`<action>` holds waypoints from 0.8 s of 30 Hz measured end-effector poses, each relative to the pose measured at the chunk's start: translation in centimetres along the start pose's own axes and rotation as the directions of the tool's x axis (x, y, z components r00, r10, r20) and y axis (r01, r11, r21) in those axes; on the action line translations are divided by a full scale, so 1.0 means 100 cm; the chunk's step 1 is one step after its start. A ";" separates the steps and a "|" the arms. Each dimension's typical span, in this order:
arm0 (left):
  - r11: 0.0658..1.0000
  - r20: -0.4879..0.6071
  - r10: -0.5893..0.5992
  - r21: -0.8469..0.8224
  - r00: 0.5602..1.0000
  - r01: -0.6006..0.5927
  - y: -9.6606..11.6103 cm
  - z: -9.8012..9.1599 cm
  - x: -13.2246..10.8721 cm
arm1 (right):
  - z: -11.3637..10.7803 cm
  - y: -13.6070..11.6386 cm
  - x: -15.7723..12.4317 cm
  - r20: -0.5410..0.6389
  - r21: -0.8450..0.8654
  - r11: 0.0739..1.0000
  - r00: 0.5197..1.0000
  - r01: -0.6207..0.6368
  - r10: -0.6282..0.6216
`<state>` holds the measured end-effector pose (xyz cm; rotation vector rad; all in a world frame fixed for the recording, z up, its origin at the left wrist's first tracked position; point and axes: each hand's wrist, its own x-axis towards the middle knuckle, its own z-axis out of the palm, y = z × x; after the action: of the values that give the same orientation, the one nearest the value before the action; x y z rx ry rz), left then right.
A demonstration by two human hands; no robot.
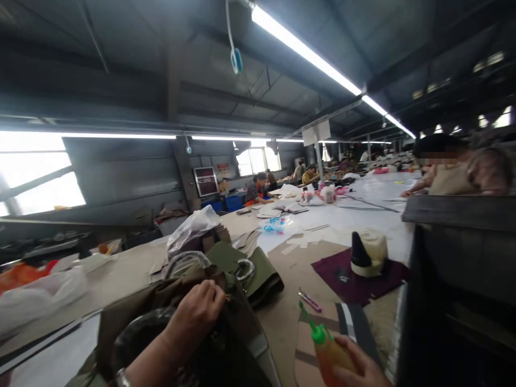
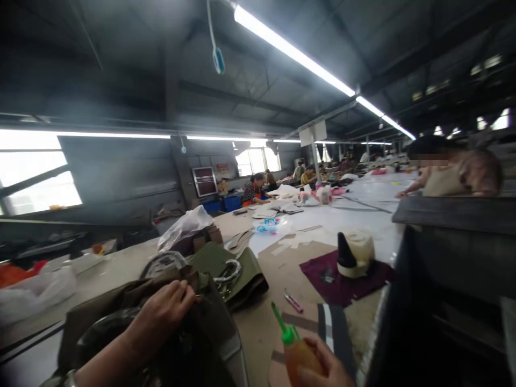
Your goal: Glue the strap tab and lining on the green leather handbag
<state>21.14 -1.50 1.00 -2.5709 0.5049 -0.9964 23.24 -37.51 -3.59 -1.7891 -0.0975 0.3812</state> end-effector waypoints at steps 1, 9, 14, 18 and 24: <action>1.000 0.000 0.004 0.030 1.000 -0.004 -0.002 0.000 0.003 | 0.004 -0.001 0.006 -0.033 -0.021 0.998 0.998 0.056 -0.057; 0.994 -0.072 0.003 -0.108 0.997 -0.011 0.034 -0.011 0.006 | -0.010 0.034 0.013 -0.157 -0.452 0.880 0.958 0.148 -0.241; 0.990 0.014 0.049 -0.136 0.999 -0.047 0.053 -0.042 0.008 | -0.025 0.026 0.002 -0.081 -0.570 0.818 0.986 0.072 -0.143; 0.984 0.068 0.080 -0.166 0.994 -0.068 0.063 -0.056 0.007 | -0.034 0.024 0.001 -0.072 -0.549 0.833 0.990 0.061 -0.121; 0.985 0.152 0.101 -0.156 0.983 -0.077 0.068 -0.064 -0.001 | -0.017 -0.011 -0.057 -0.279 -0.594 0.802 0.950 -0.057 -0.139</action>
<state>15.25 -8.56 2.43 -2.7042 0.6671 -0.7412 18.59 -40.34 -1.01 -2.4526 -0.0345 0.0182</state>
